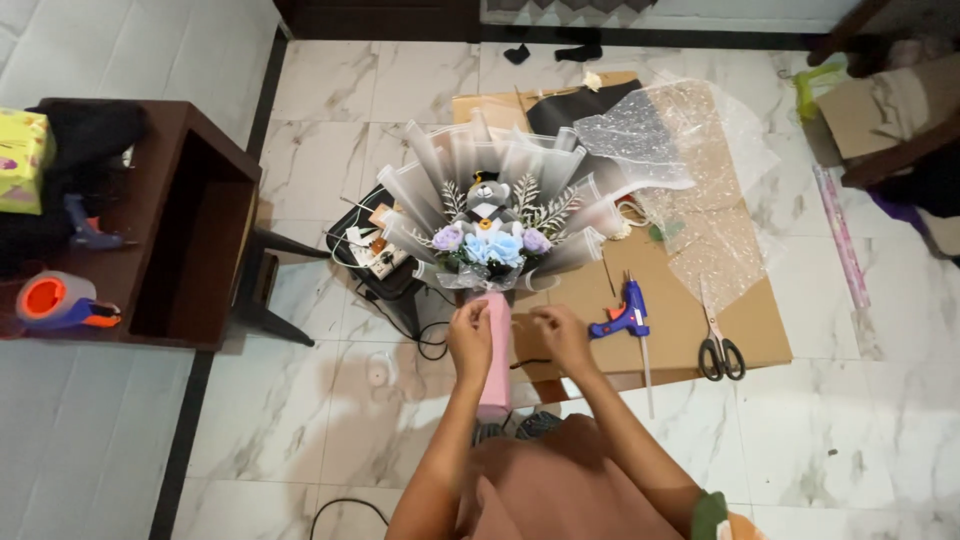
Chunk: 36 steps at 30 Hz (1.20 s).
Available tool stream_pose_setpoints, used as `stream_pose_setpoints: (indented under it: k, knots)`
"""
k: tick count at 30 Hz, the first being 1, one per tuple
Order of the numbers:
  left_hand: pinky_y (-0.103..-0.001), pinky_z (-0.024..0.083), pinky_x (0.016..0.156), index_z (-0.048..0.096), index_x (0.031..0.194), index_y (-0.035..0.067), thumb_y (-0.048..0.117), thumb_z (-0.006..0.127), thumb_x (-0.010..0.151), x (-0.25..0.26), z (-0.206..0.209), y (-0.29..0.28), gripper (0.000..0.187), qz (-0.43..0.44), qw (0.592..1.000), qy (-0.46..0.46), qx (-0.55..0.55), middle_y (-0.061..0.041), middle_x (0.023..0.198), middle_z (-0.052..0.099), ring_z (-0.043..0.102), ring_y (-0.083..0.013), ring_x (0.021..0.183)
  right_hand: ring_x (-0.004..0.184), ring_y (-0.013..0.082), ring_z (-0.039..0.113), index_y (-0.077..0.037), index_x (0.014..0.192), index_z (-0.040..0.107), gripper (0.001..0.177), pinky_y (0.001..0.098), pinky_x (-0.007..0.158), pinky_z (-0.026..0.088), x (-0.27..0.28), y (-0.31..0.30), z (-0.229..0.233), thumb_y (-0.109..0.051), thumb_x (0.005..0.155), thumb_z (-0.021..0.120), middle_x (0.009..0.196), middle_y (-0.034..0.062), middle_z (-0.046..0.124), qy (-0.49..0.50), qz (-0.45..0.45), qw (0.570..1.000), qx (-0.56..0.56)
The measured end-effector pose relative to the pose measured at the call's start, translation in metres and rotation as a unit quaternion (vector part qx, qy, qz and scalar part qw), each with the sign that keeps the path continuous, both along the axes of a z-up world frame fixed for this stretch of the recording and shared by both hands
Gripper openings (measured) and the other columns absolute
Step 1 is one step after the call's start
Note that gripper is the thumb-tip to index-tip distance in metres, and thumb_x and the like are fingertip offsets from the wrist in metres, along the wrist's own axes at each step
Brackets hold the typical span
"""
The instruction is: Wrapping a floral bouquet with decorative paper and securing it using a hot glue gun.
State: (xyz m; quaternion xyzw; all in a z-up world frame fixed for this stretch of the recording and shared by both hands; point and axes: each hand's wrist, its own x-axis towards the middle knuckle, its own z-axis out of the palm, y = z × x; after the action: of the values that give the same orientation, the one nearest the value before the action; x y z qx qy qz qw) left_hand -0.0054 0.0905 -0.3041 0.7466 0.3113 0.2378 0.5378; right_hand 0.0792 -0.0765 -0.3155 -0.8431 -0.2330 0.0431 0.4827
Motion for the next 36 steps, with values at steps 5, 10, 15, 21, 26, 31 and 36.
stream_pose_setpoints:
  k: [5, 10, 15, 21, 26, 31, 36]
  knots:
    - [-0.044, 0.054, 0.087, 0.068, 0.121, 0.003, 0.007, 0.065, 0.091, 0.002, 0.012, 0.013, 0.03, -0.074, 0.972, 0.038, 0.219, -0.015, 0.114, 0.068, 0.063, -0.0347, 0.104, 0.113, 0.0397, 0.059, -0.005, 0.125, 0.065, 0.043, 0.0444, 0.098, 0.048, -0.017, 0.038, 0.019, -0.012, 0.083, 0.072, 0.122, 0.0184, 0.064, -0.017, 0.05, 0.996, -0.077]
    - [-0.044, 0.054, 0.086, 0.064, 0.128, 0.002, 0.01, 0.066, 0.09, 0.011, 0.01, 0.018, 0.039, -0.142, 0.941, 0.118, 0.282, -0.014, 0.119, 0.065, 0.06, -0.035, 0.111, 0.115, 0.0407, 0.056, -0.005, 0.134, 0.058, 0.06, 0.0454, 0.099, 0.046, -0.02, 0.051, 0.014, -0.009, 0.077, 0.077, 0.126, 0.0186, 0.06, -0.006, 0.034, 0.996, -0.084]
    - [-0.041, 0.056, 0.086, 0.066, 0.113, 0.001, 0.011, 0.069, 0.075, 0.02, -0.018, 0.015, 0.04, -0.167, 0.884, 0.156, 0.407, -0.015, 0.113, 0.062, 0.061, -0.0345, 0.105, 0.114, 0.0377, 0.058, -0.007, 0.132, 0.06, 0.059, 0.0438, 0.099, 0.048, -0.024, 0.055, 0.016, -0.004, 0.075, 0.076, 0.123, 0.0158, 0.063, 0.049, 0.009, 0.994, -0.097]
    - [-0.044, 0.056, 0.079, 0.076, 0.099, 0.004, 0.012, 0.069, 0.081, 0.028, 0.001, 0.027, 0.02, -0.125, 0.931, 0.149, 0.309, -0.016, 0.107, 0.069, 0.065, -0.0351, 0.097, 0.107, 0.0382, 0.062, -0.005, 0.113, 0.064, 0.048, 0.0446, 0.093, 0.05, -0.024, 0.057, 0.015, -0.014, 0.072, 0.088, 0.113, 0.0171, 0.065, 0.078, -0.053, 0.988, -0.123]
    - [-0.041, 0.057, 0.07, 0.082, 0.09, 0.007, 0.017, 0.076, 0.082, 0.026, -0.01, 0.043, 0.014, -0.068, 0.987, 0.096, 0.114, -0.014, 0.086, 0.075, 0.073, -0.0313, 0.077, 0.101, 0.036, 0.066, -0.004, 0.106, 0.065, 0.046, 0.0426, 0.087, 0.053, -0.024, 0.053, 0.005, -0.015, 0.069, 0.09, 0.107, 0.0154, 0.069, 0.091, -0.079, 0.99, -0.073]
    - [-0.033, 0.057, 0.065, 0.078, 0.083, 0.003, 0.02, 0.086, 0.075, 0.019, -0.045, 0.044, 0.02, 0.05, 0.996, 0.075, -0.02, -0.009, 0.075, 0.076, 0.075, -0.0211, 0.066, 0.096, 0.033, 0.069, -0.004, 0.101, 0.066, 0.042, 0.0411, 0.084, 0.054, -0.025, 0.049, 0.001, -0.014, 0.068, 0.091, 0.101, 0.0135, 0.071, 0.094, -0.081, 0.991, -0.05]
    - [-0.03, 0.055, 0.077, 0.063, 0.107, -0.005, 0.026, 0.092, 0.073, 0.025, -0.133, 0.045, 0.055, 0.118, 0.977, 0.013, -0.177, -0.011, 0.093, 0.071, 0.066, -0.0164, 0.081, 0.102, 0.0202, 0.07, -0.003, 0.12, 0.064, 0.052, 0.0323, 0.087, 0.056, -0.011, 0.047, -0.057, -0.012, 0.075, 0.087, 0.117, 0.0087, 0.072, 0.238, -0.072, 0.967, 0.054]
